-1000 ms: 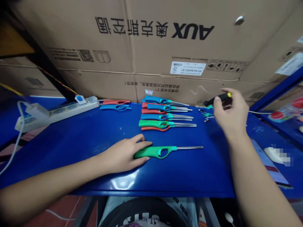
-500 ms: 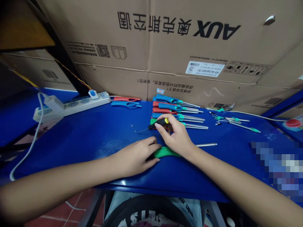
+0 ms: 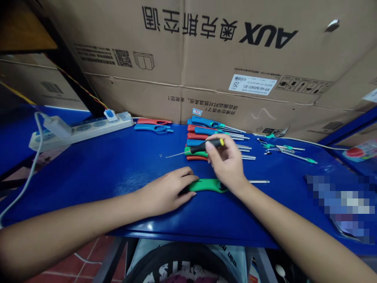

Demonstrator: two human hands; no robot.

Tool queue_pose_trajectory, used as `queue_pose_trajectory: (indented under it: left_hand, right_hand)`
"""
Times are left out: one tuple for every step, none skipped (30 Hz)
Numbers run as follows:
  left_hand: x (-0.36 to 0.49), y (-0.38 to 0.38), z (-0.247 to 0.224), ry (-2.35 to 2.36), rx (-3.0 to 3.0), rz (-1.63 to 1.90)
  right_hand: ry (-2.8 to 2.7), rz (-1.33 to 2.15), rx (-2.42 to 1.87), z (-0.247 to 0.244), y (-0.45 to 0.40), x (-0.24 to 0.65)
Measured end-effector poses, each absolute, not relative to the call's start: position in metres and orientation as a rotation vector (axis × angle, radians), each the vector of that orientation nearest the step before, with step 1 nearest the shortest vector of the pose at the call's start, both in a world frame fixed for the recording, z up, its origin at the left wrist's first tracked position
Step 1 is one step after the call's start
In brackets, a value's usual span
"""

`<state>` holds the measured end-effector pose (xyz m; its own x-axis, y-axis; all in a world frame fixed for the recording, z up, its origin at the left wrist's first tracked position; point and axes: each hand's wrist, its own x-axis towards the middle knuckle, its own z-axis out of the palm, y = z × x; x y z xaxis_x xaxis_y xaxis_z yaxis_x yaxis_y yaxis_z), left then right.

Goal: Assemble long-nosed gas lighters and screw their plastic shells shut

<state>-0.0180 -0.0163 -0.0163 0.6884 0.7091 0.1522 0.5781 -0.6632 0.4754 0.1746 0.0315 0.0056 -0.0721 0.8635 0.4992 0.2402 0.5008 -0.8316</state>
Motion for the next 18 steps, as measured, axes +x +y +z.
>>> queue_pose_trajectory:
  left_hand:
    - [-0.019, -0.014, -0.018, 0.985, 2.493, 0.486]
    - [-0.019, -0.011, -0.021, 0.965, 2.476, 0.516]
    - [-0.020, -0.009, -0.023, 0.946, 2.458, 0.547]
    - [-0.020, -0.007, -0.025, 0.931, 2.438, 0.580]
    - [-0.020, -0.005, -0.026, 0.929, 2.412, 0.612]
    - [-0.020, -0.003, -0.028, 0.942, 2.379, 0.645]
    - [-0.019, -0.002, -0.028, 0.966, 2.341, 0.682]
    - [-0.019, -0.002, -0.028, 0.997, 2.297, 0.722]
    - [-0.018, -0.001, -0.027, 1.027, 2.250, 0.771]
    - [-0.017, -0.001, -0.025, 1.046, 2.204, 0.827]
    - [-0.016, -0.002, -0.023, 1.053, 2.159, 0.884]
    - [-0.015, -0.002, -0.021, 1.048, 2.115, 0.941]
    - [-0.014, -0.003, -0.018, 1.033, 2.071, 0.993]
    - [-0.013, -0.004, -0.016, 1.014, 2.028, 1.038]
    - [-0.012, -0.005, -0.015, 0.996, 1.988, 1.073]
    - [-0.011, -0.006, -0.013, 0.984, 1.952, 1.096]
    - [-0.010, -0.007, -0.012, 0.980, 1.923, 1.112]
    - [-0.010, -0.008, -0.011, 0.983, 1.900, 1.122]
  right_hand:
    - [-1.514, 0.698, -0.955, 0.010, 0.034, 0.180]
    - [-1.436, 0.723, -0.934, 0.015, 0.036, 0.185]
    - [-1.371, 0.753, -0.911, 0.020, 0.039, 0.191]
    - [-1.325, 0.784, -0.885, 0.024, 0.042, 0.196]
    - [-1.301, 0.819, -0.860, 0.027, 0.044, 0.201]
    - [-1.293, 0.855, -0.840, 0.030, 0.046, 0.205]
    - [-1.296, 0.893, -0.826, 0.031, 0.047, 0.208]
    - [-1.303, 0.932, -0.818, 0.032, 0.048, 0.210]
    - [-1.309, 0.969, -0.815, 0.032, 0.048, 0.211]
    - [-1.310, 1.001, -0.820, 0.032, 0.047, 0.211]
    - [-1.304, 1.029, -0.827, 0.031, 0.047, 0.210]
    - [-1.294, 1.052, -0.832, 0.029, 0.046, 0.210]
    - [-1.283, 1.074, -0.834, 0.028, 0.045, 0.208]
    - [-1.273, 1.093, -0.834, 0.026, 0.044, 0.207]
    - [-1.263, 1.109, -0.833, 0.025, 0.043, 0.206]
    - [-1.257, 1.123, -0.829, 0.023, 0.043, 0.205]
    - [-1.251, 1.135, -0.823, 0.023, 0.042, 0.204]
    - [-1.246, 1.144, -0.816, 0.022, 0.042, 0.204]
